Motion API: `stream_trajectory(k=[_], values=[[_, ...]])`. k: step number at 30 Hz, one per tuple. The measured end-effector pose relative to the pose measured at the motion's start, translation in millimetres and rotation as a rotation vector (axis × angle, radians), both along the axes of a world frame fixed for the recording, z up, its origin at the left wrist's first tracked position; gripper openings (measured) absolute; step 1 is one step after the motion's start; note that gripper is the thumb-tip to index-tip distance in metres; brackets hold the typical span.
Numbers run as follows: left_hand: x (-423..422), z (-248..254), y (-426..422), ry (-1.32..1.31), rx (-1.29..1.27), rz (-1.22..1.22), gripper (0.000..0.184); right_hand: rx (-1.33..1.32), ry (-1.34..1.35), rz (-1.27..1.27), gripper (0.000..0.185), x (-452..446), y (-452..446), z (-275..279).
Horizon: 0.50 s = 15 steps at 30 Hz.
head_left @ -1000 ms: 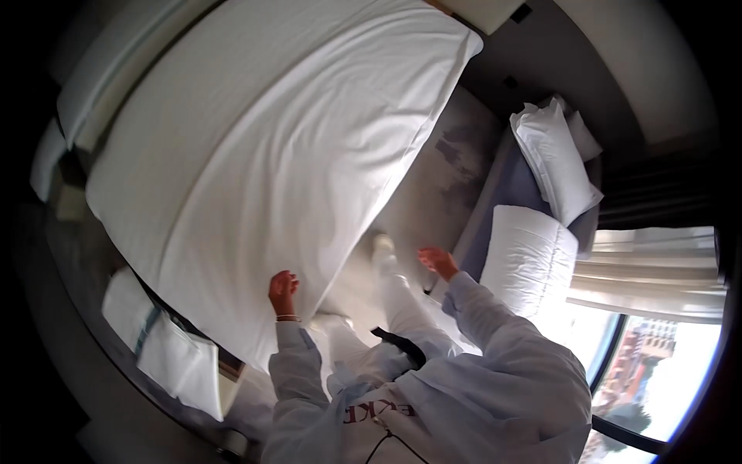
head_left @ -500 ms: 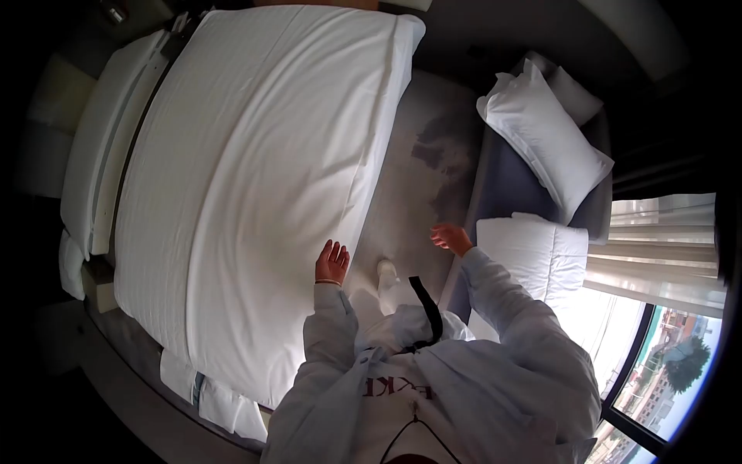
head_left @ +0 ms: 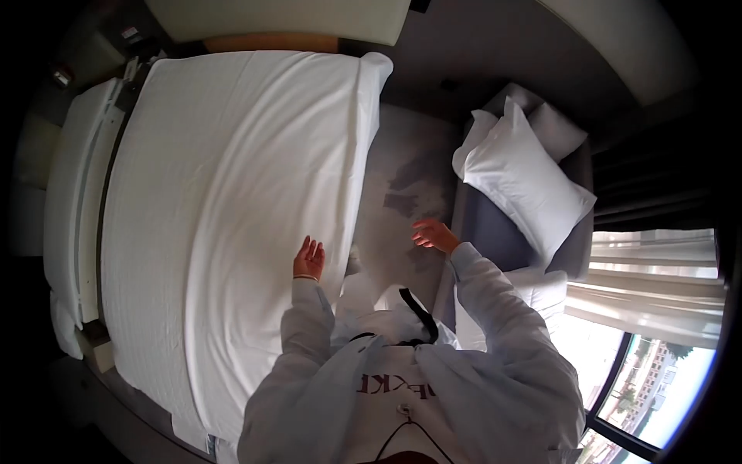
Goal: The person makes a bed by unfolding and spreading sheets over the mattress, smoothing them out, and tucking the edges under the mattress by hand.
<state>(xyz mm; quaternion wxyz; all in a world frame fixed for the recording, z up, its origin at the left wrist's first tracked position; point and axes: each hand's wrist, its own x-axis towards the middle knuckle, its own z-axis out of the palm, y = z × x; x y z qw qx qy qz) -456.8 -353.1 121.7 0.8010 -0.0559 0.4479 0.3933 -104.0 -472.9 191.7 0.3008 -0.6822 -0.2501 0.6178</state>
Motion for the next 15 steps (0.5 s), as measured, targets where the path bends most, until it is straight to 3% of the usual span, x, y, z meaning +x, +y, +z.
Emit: stream_trajectory(k=[2, 3, 5, 10, 15], values=[[39, 27, 49, 0.093, 0.005, -0.077, 0.037, 0.257, 0.363, 0.039, 0.029, 47, 20, -34], [55, 36, 71, 0.079, 0.081, -0.155, 0.037, 0.25, 0.378, 0.02, 0.029, 56, 37, -31], [77, 52, 106, 0.076, 0.153, -0.246, 0.038, 0.147, 0.086, 0.0, 0.032, 73, 77, -6], [135, 67, 190, 0.09, 0.235, -0.319, 0.039, 0.148, -0.002, -0.004, 0.031, 129, 197, 8], [195, 25, 224, 0.245, 0.117, -0.227, 0.034, 0.259, -0.078, 0.085, 0.027, 208, 353, -69]])
